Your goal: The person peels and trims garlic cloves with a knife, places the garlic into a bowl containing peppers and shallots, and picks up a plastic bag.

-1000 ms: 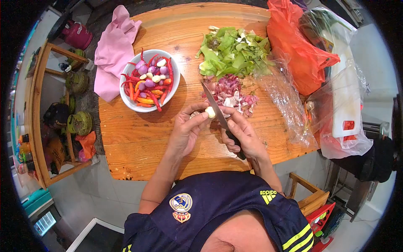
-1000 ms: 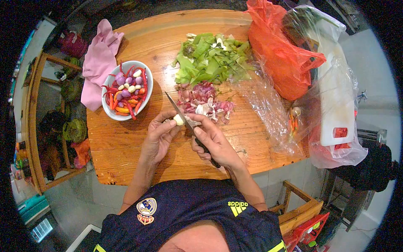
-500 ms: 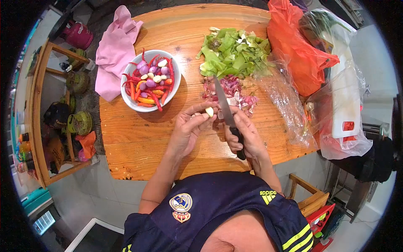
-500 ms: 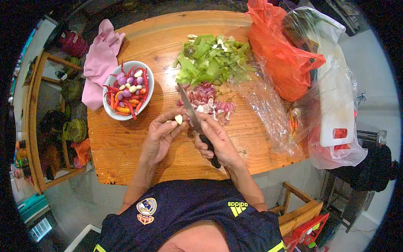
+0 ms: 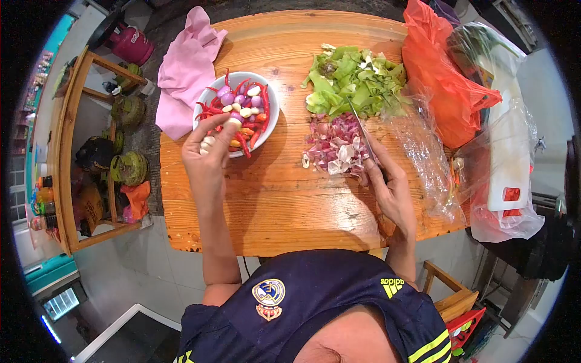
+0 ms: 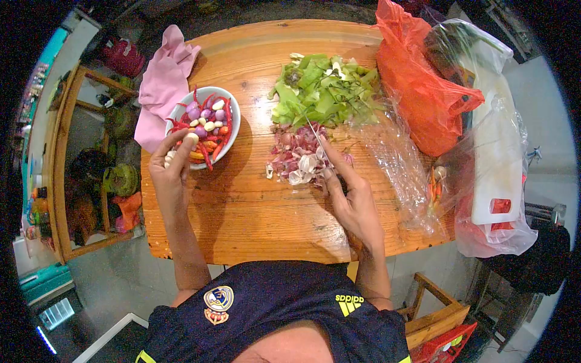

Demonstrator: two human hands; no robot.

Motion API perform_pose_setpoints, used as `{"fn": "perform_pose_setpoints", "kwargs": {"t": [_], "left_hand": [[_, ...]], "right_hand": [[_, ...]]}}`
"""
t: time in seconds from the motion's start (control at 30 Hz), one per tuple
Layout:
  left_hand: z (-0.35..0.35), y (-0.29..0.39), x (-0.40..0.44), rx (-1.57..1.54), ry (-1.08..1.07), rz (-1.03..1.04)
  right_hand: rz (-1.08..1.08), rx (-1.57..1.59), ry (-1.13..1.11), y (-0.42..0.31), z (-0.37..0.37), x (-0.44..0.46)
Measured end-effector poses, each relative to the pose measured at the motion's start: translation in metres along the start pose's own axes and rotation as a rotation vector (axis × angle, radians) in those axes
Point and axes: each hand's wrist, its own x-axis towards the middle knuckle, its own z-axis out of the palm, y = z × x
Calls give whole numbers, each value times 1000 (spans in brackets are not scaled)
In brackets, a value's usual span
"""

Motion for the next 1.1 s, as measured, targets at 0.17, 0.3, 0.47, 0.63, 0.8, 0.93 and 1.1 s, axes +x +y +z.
{"fn": "perform_pose_setpoints", "kwargs": {"t": [0.17, 0.3, 0.47, 0.63, 0.8, 0.93, 1.1], "left_hand": [[7, -1, 3, -80, 88, 113], [20, 24, -23, -447, -231, -30], [50, -2, -42, -499, -608, -428], [66, -44, -48, -379, -602, -317], [71, -52, -57, -245, -629, -174], [70, -43, -60, -332, -746, -269], [66, -40, -64, -297, -833, -261]], "right_hand": [[68, -43, 46, 9, 0, -3], [53, -102, 151, 17, -1, -2], [65, -214, 200, 14, 2, 1], [31, -41, 230, 11, 8, 0], [125, 152, 65, -8, 16, -9], [127, 300, -59, -3, 22, -9], [147, 281, -149, -7, 14, -8]]}}
